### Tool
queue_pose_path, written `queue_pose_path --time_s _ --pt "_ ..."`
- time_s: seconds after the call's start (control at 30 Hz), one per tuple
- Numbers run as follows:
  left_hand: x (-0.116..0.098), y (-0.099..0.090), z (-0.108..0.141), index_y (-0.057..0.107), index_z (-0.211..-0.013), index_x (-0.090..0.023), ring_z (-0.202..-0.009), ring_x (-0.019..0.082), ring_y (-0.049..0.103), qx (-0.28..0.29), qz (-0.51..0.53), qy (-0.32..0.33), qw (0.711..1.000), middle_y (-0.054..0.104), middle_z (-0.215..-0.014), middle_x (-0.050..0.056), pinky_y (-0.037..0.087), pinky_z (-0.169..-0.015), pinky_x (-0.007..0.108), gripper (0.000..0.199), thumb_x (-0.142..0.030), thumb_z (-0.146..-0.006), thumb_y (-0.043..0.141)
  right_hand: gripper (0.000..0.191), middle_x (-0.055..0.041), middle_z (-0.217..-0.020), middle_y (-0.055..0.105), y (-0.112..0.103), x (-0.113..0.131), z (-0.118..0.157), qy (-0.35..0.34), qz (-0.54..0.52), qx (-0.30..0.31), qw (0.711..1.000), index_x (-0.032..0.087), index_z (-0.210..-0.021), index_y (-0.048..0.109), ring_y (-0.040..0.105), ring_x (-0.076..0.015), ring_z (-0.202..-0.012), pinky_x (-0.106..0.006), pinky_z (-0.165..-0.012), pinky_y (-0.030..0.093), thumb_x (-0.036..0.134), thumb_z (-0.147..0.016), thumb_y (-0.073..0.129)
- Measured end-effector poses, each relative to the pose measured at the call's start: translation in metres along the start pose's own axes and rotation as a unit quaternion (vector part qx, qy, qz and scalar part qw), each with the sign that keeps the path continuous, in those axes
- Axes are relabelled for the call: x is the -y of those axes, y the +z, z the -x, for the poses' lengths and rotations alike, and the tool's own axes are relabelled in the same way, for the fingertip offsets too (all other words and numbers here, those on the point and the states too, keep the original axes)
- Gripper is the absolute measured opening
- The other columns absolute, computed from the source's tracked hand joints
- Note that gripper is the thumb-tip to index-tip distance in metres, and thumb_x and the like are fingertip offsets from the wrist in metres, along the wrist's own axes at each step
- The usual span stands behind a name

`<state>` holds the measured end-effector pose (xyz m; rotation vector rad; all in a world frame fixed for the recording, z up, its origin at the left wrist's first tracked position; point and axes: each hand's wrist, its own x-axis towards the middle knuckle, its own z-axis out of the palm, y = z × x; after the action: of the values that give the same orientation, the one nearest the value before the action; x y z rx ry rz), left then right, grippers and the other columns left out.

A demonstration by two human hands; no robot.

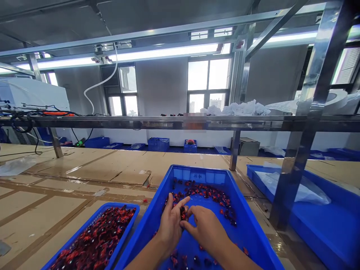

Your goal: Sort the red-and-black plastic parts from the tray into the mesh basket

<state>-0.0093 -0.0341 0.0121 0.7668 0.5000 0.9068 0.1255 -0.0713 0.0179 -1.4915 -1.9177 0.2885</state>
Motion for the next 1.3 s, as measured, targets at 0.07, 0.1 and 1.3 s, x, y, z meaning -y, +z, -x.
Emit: queue_pose_path --time_s 0.07,0.1,1.3 --pt "0.0 0.0 -0.001 0.04 -0.137 -0.006 -0.082 0.018 0.05 -0.01 0.002 -0.005 1.0 0.053 -0.085 0.004 0.036 -0.075 0.026 0.088 -0.075 -0.083 0.029 0.012 -0.0026 -0.083 0.072 0.001 -0.001 0.0 -0.002 0.01 0.003 1.0 0.024 -0.089 0.071 0.064 -0.0223 -0.078 -0.028 -0.068 0.038 0.027 -0.078 0.066" --pt "0.0 0.001 -0.001 0.041 -0.136 -0.007 -0.084 0.019 0.051 -0.02 -0.001 -0.006 1.0 0.053 -0.086 0.005 0.036 -0.076 0.026 0.085 -0.073 -0.084 0.029 0.013 -0.0016 -0.077 0.071 0.001 -0.001 -0.001 0.001 0.013 0.002 1.0 0.025 -0.088 0.072 0.063 -0.0208 -0.072 -0.027 -0.064 0.036 0.025 -0.078 0.064" --pt "-0.015 0.01 0.015 0.038 -0.136 -0.016 -0.076 0.023 0.057 0.062 0.089 -0.114 0.988 0.062 -0.1 0.009 0.036 -0.06 0.03 0.1 -0.089 -0.068 0.023 0.028 0.0008 -0.085 0.072 -0.031 -0.009 -0.008 -0.185 0.094 0.079 0.975 0.026 -0.101 0.063 0.065 -0.0168 -0.076 -0.023 -0.065 0.041 0.013 -0.081 0.049"
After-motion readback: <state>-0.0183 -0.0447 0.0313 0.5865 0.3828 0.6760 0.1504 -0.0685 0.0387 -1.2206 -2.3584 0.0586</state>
